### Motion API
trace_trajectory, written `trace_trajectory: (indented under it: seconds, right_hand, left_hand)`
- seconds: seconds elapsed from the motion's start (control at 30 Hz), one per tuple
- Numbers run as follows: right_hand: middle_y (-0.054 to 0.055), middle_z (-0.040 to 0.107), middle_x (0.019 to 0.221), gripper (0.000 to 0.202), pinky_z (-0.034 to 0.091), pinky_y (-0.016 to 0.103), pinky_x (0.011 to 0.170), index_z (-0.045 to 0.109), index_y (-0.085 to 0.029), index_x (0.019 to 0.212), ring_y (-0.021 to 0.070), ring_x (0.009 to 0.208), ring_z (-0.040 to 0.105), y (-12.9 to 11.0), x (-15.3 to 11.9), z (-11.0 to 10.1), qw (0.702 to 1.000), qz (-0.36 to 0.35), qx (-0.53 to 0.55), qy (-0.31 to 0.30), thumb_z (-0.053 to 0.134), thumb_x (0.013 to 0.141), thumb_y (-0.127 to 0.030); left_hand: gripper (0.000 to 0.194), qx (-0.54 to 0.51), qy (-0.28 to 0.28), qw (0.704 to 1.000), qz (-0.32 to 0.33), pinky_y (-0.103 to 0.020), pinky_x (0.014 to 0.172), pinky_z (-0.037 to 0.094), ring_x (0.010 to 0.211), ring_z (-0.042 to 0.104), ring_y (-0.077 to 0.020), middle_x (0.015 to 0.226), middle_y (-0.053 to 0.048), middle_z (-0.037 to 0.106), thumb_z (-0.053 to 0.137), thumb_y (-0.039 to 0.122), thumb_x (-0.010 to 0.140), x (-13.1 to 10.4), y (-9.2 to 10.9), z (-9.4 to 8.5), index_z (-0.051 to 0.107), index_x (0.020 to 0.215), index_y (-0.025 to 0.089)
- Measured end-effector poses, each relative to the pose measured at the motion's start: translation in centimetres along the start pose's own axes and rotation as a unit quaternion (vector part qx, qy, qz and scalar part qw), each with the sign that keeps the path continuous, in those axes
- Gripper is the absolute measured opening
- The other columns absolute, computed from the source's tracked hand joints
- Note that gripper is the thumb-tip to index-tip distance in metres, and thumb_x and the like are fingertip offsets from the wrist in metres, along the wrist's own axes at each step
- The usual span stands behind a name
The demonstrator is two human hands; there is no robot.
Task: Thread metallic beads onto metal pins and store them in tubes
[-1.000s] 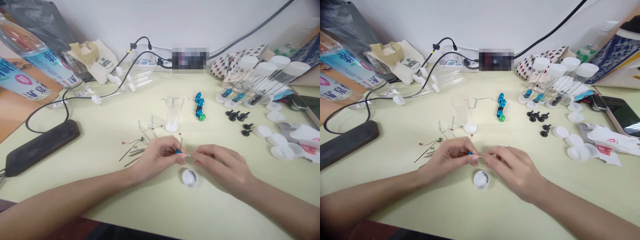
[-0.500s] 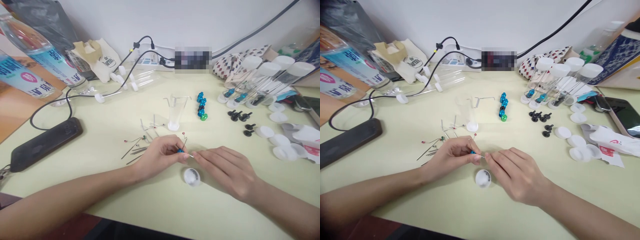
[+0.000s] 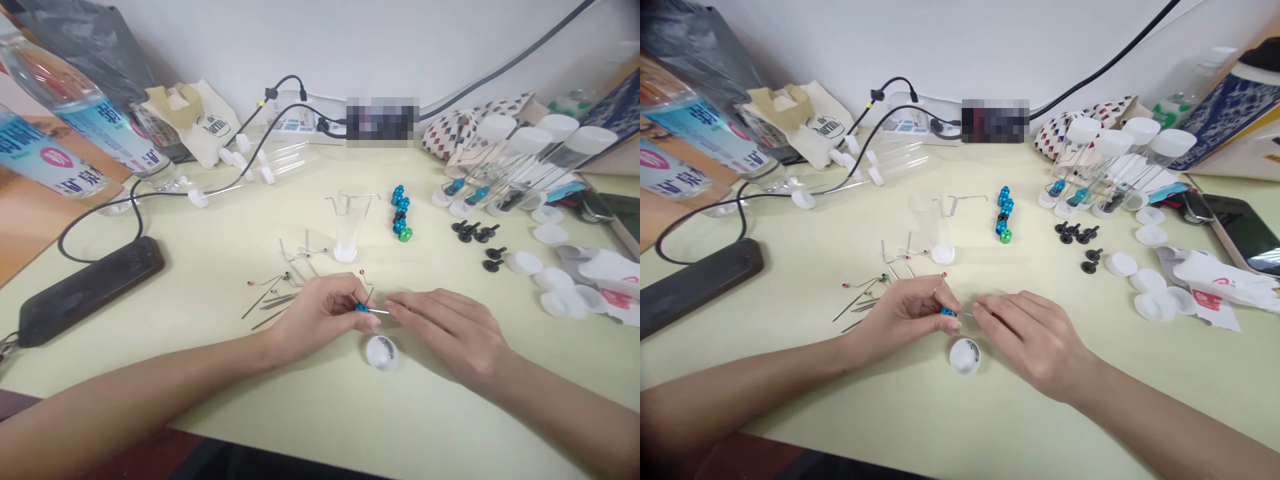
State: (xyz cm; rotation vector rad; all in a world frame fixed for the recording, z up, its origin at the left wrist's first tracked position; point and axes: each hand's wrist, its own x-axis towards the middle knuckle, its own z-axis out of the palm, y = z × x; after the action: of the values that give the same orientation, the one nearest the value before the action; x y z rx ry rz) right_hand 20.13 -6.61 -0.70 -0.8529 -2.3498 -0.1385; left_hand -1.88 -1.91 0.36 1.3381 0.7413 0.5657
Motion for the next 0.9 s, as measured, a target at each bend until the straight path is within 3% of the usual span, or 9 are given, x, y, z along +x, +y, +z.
trace_trajectory:
  seconds: [0.23,0.63,0.9]
  right_hand:
    - [0.015,0.070,0.102,0.027,0.056,0.031,0.065,0.058,-0.012,0.112,0.0205,0.091,0.066,0.09,-0.19,0.00,1.000,0.007,-0.012,-0.013,0.051,0.088,-0.002]
    - [0.017,0.069,0.104,0.024,0.056,0.031,0.062,0.059,-0.011,0.110,0.0214,0.089,0.067,0.21,-0.28,0.07,1.000,0.008,-0.007,-0.011,0.052,0.088,-0.003]
    - [0.018,0.070,0.103,0.024,0.057,0.032,0.065,0.059,-0.010,0.110,0.0224,0.091,0.068,0.19,-0.19,-0.01,1.000,0.009,-0.001,-0.016,0.051,0.088,-0.004]
  left_hand:
    - [0.011,-0.020,-0.009,0.999,-0.024,-0.028,0.070,0.049,0.073,0.063,-0.0135,0.074,0.000,0.060,0.070,0.020,0.077,-0.18,-0.16,0.02,0.062,0.079,0.013]
    - [0.009,-0.016,-0.007,1.000,-0.010,-0.025,0.065,0.049,0.069,0.060,-0.0109,0.073,0.002,0.055,0.070,0.019,0.077,-0.02,0.10,0.14,0.063,0.077,0.014]
    - [0.008,-0.027,-0.008,0.999,-0.019,-0.027,0.068,0.051,0.071,0.063,-0.0124,0.074,0.001,0.059,0.068,0.019,0.079,-0.18,0.09,0.24,0.063,0.078,0.013]
